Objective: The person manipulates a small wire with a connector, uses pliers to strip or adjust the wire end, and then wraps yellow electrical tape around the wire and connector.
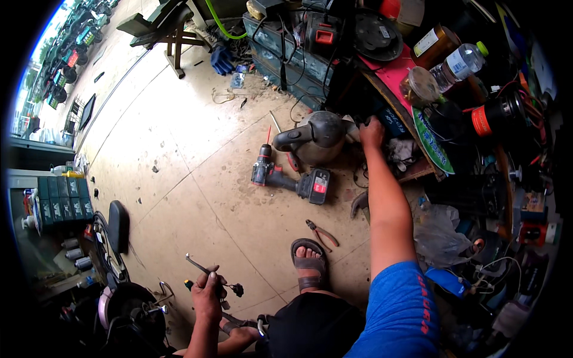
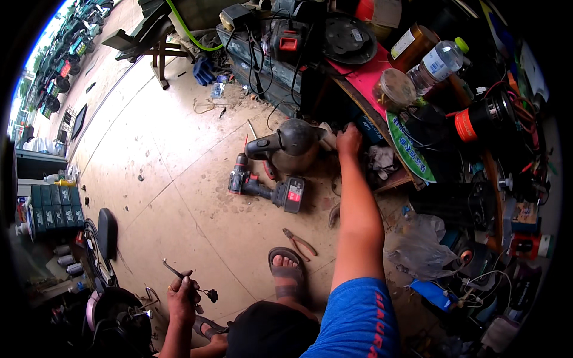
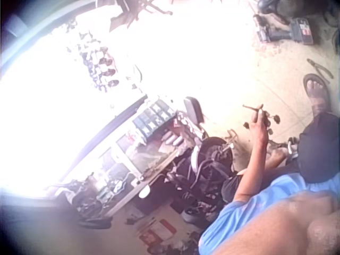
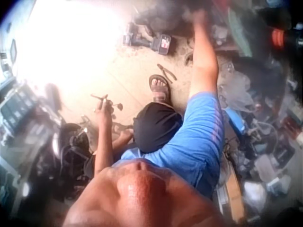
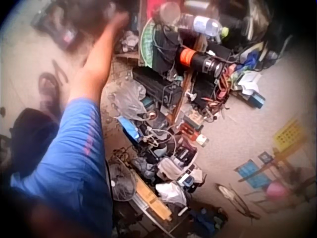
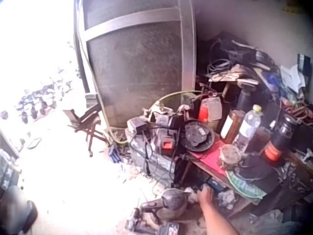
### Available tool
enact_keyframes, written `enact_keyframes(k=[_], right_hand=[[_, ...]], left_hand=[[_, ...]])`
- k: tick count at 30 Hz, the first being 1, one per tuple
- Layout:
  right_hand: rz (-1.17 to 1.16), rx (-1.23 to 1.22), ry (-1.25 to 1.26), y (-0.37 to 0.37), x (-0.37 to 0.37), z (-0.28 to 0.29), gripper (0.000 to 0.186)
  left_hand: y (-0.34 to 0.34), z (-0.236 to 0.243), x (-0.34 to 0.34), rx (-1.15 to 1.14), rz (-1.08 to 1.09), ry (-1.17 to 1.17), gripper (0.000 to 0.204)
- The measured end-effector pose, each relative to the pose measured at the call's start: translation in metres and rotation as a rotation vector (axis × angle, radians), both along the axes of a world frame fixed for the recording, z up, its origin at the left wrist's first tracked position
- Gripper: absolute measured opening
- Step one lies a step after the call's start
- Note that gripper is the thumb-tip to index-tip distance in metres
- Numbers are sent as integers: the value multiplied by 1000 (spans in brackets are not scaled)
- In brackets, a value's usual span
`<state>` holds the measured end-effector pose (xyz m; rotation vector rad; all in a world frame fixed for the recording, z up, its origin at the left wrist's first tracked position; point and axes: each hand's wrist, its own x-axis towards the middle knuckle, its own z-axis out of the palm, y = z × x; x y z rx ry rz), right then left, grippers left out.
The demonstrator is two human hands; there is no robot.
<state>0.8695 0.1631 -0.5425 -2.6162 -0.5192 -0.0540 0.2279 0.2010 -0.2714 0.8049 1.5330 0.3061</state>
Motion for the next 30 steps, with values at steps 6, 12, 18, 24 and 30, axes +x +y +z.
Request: enact_keyframes(k=[6, 12, 18, 24, 30], right_hand=[[23, 588, 130, -40, -24, 35, 26], [58, 634, 147, -51, -25, 35, 21], [64, 607, 163, -52, -26, 46, 22], [33, 537, 50, -44, -58, 77, 40], [88, 792, 111, -63, -170, 130, 27]], left_hand=[[2, 1, -5, 50, -57, -11, 31], [4, 19, 11, 76, -49, 1, 36], [8, 25, 5, 111, -53, -25, 38], [8, 47, 1, 142, -7, -53, 43], [24, 96, -28, 290, 66, -177, 43]])
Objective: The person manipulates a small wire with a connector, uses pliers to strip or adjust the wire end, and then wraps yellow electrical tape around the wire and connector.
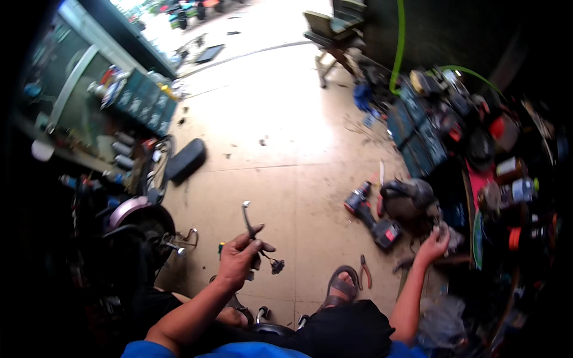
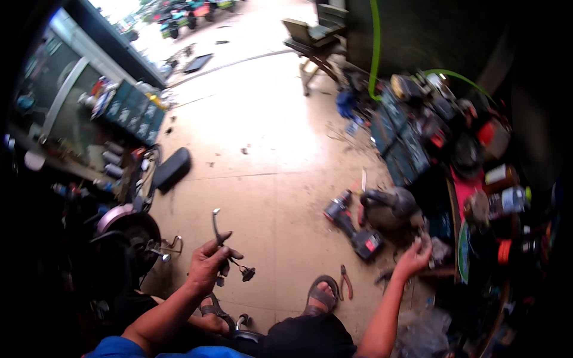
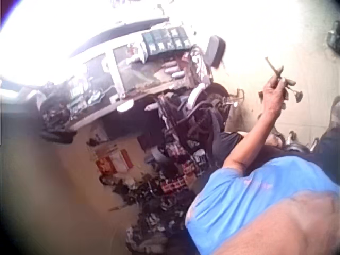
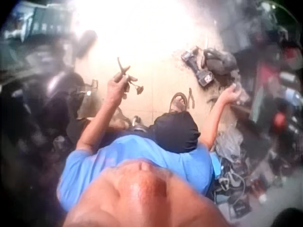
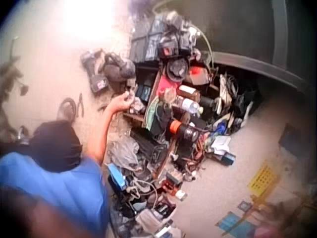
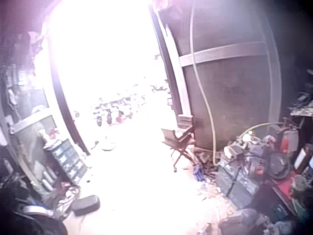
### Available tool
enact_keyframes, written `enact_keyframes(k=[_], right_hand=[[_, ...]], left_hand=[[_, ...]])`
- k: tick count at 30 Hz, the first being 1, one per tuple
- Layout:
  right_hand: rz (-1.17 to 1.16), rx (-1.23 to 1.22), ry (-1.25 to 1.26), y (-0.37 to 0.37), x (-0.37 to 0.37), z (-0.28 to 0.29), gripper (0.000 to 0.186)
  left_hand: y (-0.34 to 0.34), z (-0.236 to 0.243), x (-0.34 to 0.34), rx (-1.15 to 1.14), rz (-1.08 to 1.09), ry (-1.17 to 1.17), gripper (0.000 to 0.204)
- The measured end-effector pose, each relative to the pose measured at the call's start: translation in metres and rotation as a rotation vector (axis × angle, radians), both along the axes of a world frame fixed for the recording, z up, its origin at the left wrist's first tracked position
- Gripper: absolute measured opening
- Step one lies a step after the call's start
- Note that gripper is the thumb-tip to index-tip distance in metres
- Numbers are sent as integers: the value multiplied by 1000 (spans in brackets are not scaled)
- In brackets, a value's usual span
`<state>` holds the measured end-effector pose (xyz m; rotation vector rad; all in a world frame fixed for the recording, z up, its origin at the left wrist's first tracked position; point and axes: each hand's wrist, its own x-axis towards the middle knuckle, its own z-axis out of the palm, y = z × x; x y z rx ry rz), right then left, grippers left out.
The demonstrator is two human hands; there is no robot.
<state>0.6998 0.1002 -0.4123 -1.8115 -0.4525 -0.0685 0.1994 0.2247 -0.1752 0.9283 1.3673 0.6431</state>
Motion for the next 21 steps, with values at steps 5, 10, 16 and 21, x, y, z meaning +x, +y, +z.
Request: enact_keyframes(k=[5, 10, 16, 21], right_hand=[[460, 68, 281, 46, -106, 90, 19], [1047, 51, 340, 110, -224, 253, 18], [1853, -141, 270, 119, -404, 434, 31], [2134, -93, 44, 91, -548, 501, 40]], left_hand=[[-11, 86, -59, 108, -15, -150, 34], [-51, 133, -134, 317, 33, -254, 30], [-103, 197, -202, 487, 122, -316, 29], [-132, 188, -233, 619, 205, -304, 24]])
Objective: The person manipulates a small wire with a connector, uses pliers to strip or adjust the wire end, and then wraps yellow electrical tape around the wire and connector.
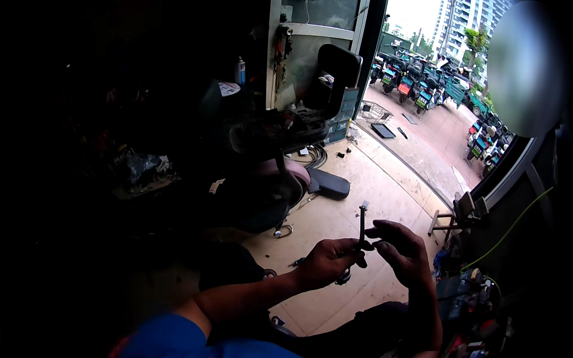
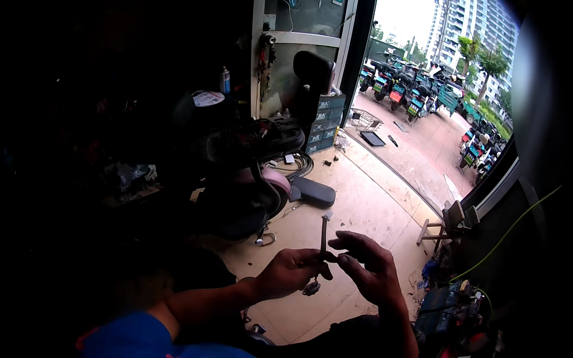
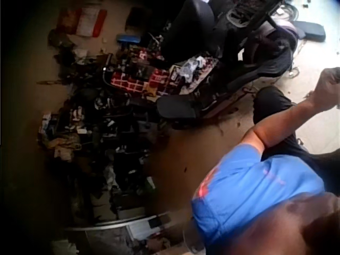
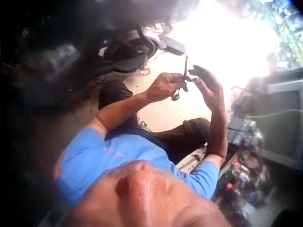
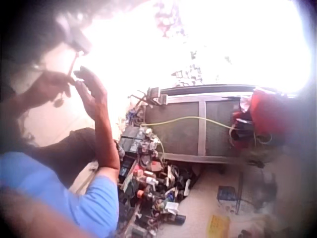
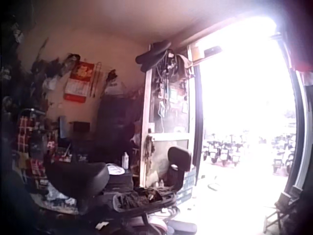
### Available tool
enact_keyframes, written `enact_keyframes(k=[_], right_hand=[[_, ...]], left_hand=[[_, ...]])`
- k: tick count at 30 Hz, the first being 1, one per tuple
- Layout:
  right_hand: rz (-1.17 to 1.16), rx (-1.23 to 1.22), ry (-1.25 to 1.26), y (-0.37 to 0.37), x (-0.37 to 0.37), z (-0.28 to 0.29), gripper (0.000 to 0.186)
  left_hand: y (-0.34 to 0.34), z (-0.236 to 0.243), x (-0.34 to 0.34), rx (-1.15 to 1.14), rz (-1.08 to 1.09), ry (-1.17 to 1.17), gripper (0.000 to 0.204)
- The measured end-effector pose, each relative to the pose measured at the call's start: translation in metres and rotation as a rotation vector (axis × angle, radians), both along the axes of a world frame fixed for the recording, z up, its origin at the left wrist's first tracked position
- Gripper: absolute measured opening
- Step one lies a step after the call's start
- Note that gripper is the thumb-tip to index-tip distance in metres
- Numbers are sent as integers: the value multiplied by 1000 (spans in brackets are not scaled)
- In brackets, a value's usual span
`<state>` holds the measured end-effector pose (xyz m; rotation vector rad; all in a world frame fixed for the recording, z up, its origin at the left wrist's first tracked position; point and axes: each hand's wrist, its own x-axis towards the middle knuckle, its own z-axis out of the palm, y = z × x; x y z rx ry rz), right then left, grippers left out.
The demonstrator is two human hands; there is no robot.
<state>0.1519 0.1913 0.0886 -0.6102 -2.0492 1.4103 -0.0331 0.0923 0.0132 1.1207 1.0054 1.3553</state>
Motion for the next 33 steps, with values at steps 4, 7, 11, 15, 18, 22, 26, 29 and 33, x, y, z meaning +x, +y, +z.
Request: enact_keyframes(k=[4, 7, 11, 15, 18, 22, 26, 29, 33], right_hand=[[64, 244, -72, -16, -64, 15, 44], [21, 78, -65, -26, -88, 19, 44], [-20, -207, 40, -29, -96, 22, 46], [-164, -350, 175, -13, -75, 3, 43], [-271, -425, 248, -4, -60, -22, 35], [-380, -319, 292, 1, -36, -54, 23], [-463, -306, 199, 5, -23, -67, 26], [-413, -542, 268, 14, -13, -62, 39], [-454, -543, 329, 33, 5, -80, 41]], left_hand=[[-16, 4, -24, 189, 117, 19, 19], [-22, 10, -42, 145, 125, -6, 19], [-27, 15, -54, 76, 117, -49, 24], [-16, -6, -55, 56, 101, 75, 27], [-15, -11, -51, -46, 15, 89, 28], [-17, -2, -36, -276, -198, -131, 27], [-15, -5, -24, -358, -237, -127, 27], [-10, -18, -26, -394, -281, -145, 26], [-2, -29, -17, -433, -359, -352, 24]])
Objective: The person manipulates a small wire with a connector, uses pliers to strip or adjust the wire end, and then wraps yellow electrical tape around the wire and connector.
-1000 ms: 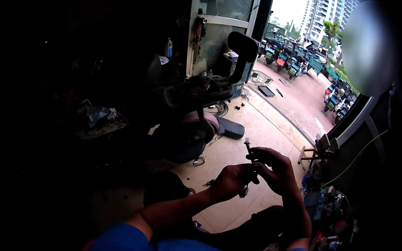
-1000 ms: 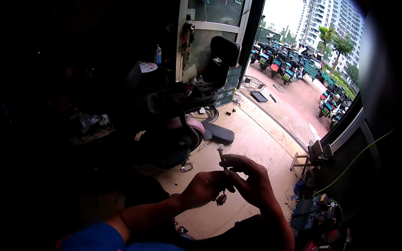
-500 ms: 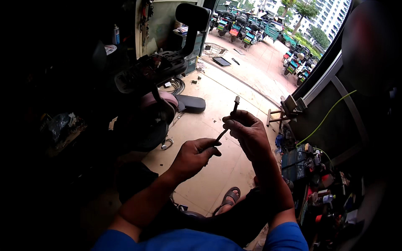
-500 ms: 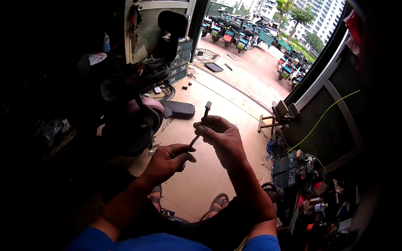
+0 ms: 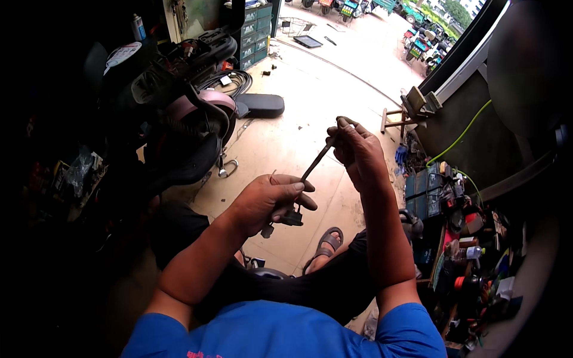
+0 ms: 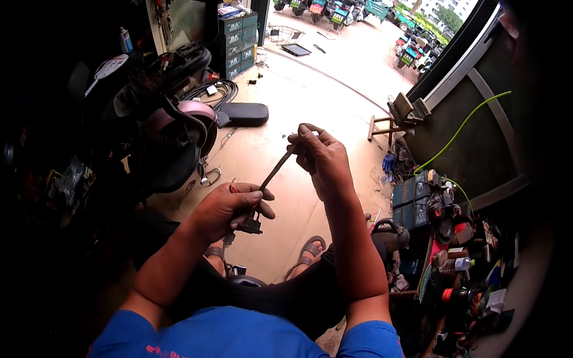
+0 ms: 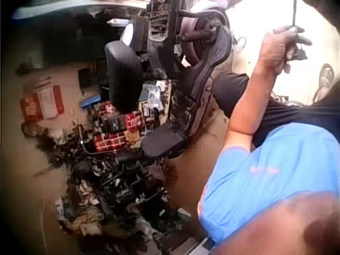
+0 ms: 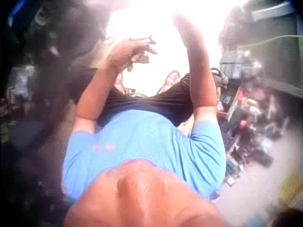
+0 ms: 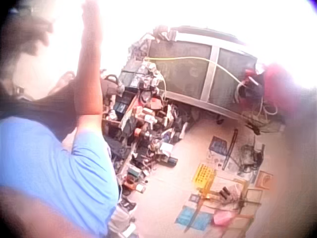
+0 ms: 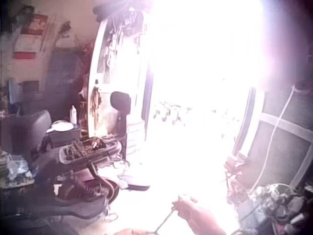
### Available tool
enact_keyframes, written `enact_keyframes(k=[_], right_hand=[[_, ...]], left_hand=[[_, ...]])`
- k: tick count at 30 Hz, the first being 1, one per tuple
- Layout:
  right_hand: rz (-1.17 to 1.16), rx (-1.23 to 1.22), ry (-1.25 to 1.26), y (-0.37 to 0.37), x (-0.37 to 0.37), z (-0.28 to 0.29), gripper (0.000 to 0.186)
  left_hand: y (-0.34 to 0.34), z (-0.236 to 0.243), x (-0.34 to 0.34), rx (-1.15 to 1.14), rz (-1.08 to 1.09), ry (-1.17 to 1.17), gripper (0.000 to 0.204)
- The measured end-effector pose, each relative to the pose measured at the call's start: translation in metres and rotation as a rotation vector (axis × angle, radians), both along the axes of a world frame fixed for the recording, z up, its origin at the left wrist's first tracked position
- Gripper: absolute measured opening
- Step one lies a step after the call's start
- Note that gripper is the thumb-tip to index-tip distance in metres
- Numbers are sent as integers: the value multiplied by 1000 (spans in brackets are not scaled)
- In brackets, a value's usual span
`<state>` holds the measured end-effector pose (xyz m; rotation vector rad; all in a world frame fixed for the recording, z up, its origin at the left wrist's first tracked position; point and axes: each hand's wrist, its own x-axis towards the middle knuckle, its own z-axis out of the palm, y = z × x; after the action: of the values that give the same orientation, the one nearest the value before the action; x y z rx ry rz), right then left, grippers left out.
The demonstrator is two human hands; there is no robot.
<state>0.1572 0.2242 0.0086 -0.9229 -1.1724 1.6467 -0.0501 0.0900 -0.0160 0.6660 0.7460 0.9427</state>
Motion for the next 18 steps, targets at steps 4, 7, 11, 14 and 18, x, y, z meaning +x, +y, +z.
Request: enact_keyframes(k=[4, 7, 11, 14, 18], right_hand=[[-54, -122, -29, 2, -4, -44, 42], [50, -318, -30, -4, -7, -79, 51], [70, -212, -250, -35, -10, -68, 57], [86, 11, -271, -54, -5, -50, 42], [172, 214, -278, -73, -4, -34, 37]], left_hand=[[3, -5, 15, -88, 35, -80, 22], [7, -10, 21, -152, 115, -104, 22], [15, -22, 17, -315, 367, -260, 19], [19, -35, 9, -317, 457, -379, 15], [22, -55, 6, -308, 475, -492, 14]])
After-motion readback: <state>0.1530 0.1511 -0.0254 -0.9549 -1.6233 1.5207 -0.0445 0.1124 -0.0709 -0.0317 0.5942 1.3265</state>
